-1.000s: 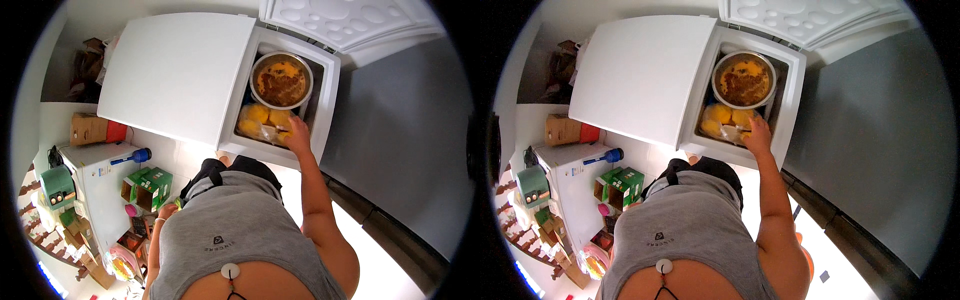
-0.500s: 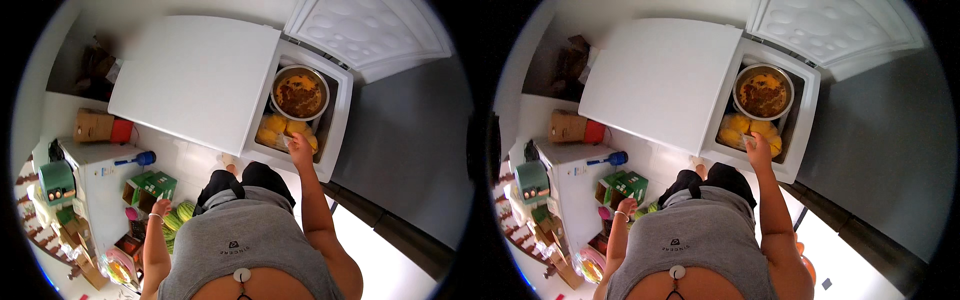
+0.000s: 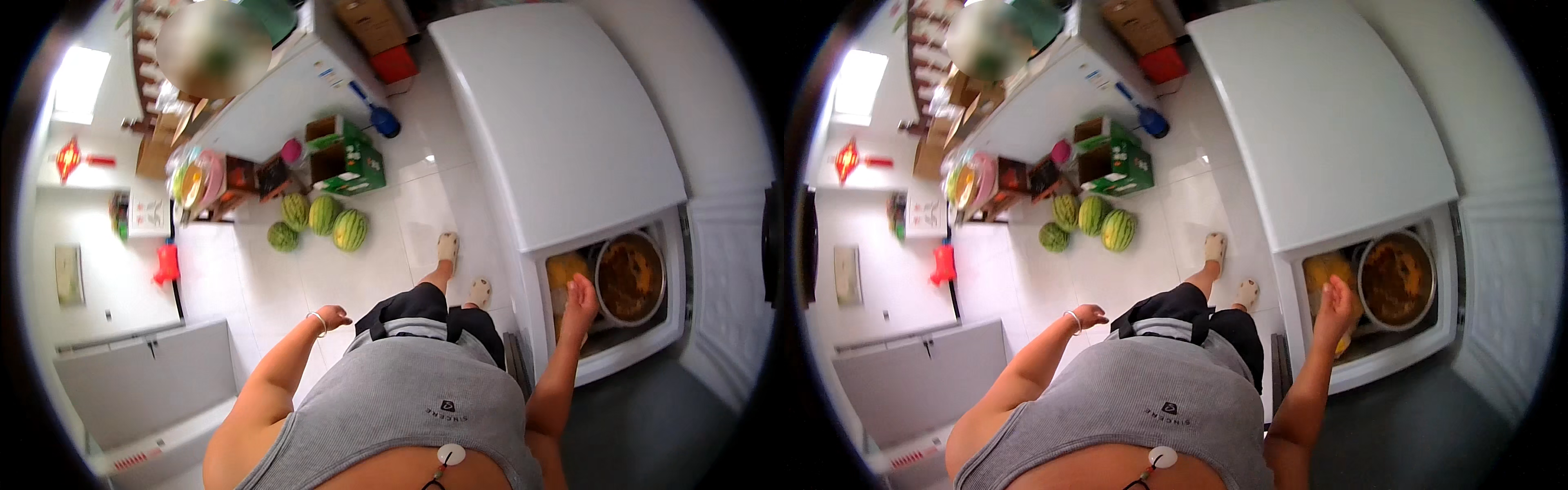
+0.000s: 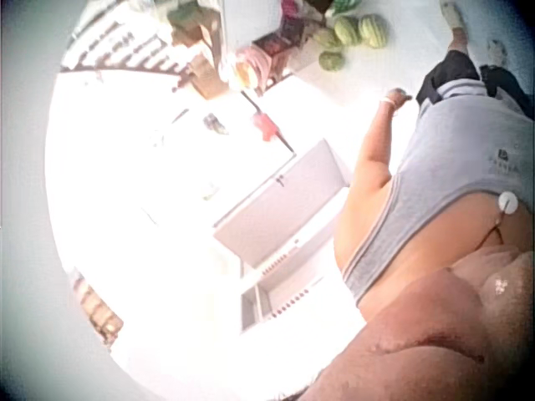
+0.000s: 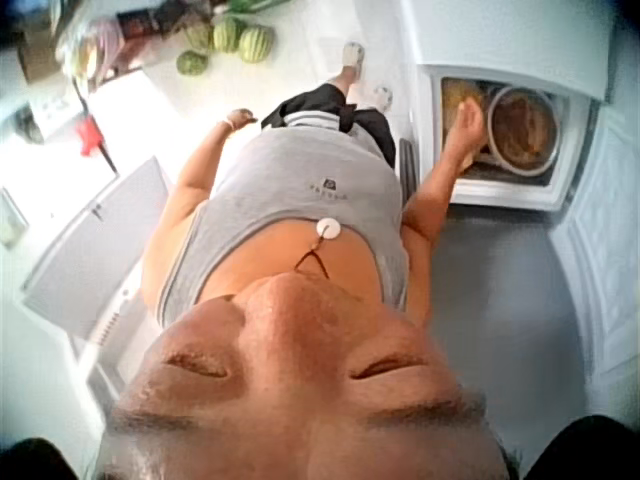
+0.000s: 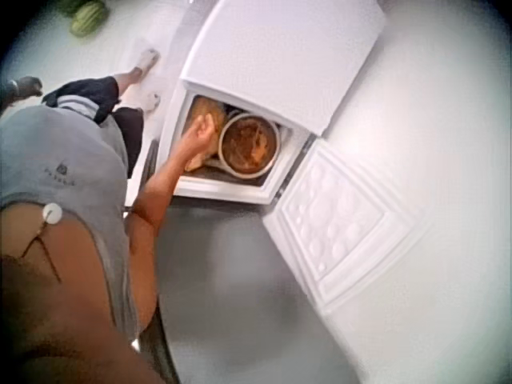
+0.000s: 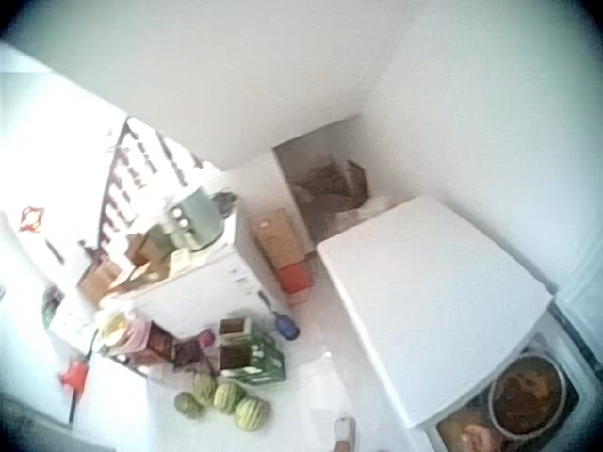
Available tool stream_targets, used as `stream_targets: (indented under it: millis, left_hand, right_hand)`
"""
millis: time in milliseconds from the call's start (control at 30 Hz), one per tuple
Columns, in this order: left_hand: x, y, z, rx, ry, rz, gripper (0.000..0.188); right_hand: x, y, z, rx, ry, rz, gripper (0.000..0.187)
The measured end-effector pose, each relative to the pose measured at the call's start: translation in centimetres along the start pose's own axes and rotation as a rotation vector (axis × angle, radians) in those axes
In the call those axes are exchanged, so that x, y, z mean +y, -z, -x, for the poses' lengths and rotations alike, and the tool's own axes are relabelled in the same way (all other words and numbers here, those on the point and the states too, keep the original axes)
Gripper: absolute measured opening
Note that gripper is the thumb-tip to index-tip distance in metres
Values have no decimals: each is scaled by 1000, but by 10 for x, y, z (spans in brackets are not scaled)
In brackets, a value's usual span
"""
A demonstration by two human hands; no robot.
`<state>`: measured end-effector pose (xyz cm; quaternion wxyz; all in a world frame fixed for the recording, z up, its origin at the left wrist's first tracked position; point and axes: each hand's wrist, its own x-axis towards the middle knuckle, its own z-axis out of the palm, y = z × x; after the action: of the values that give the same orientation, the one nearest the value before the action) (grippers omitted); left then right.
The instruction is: The person opens a chest freezer and rummages through various frozen items in plastic bags. They retrieve a bag of yellow fruit and a bag of meat, then place the items on a nearby table.
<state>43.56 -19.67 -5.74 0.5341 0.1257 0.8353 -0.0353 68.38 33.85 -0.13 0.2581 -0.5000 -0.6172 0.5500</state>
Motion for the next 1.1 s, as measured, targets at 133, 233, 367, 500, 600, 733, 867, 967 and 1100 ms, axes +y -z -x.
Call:
stream_targets:
  millis: [133, 233, 367, 500, 600, 733, 867, 967, 1100]
  left_hand:
    - [-53, -42, 50, 46, -6, 211, 55]
    - [-72, -67, 93, 135, 230, 585, 54]
    - [-122, -124, 111, 216, 230, 725, 56]
    - [-191, -204, 110, 249, 219, 888, 54]
    - [-258, -269, 115, 289, 234, 902, 52]
    - [-366, -345, 116, 253, 347, 756, 55]
    - [-439, -317, 130, 231, 400, 985, 57]
    - [-496, -247, 137, 341, 416, 949, 57]
    - [-593, -147, 136, 648, 378, 936, 52]
  right_hand:
    - [0, -22, 1, -79, 12, -13, 16]
    - [-14, -66, 14, -248, 120, 70, 14]
    - [-50, -158, 60, -462, 116, 50, 17]
    - [-67, -258, 130, -761, 131, 191, 21]
    - [-47, -333, 186, -899, 250, 296, 24]
    - [43, -411, 212, -952, 444, 521, 32]
    - [115, -414, 214, -967, 30, 1053, 49]
    - [114, -409, 226, -684, -613, 934, 26]
    - [84, -472, 252, -558, -707, 1080, 21]
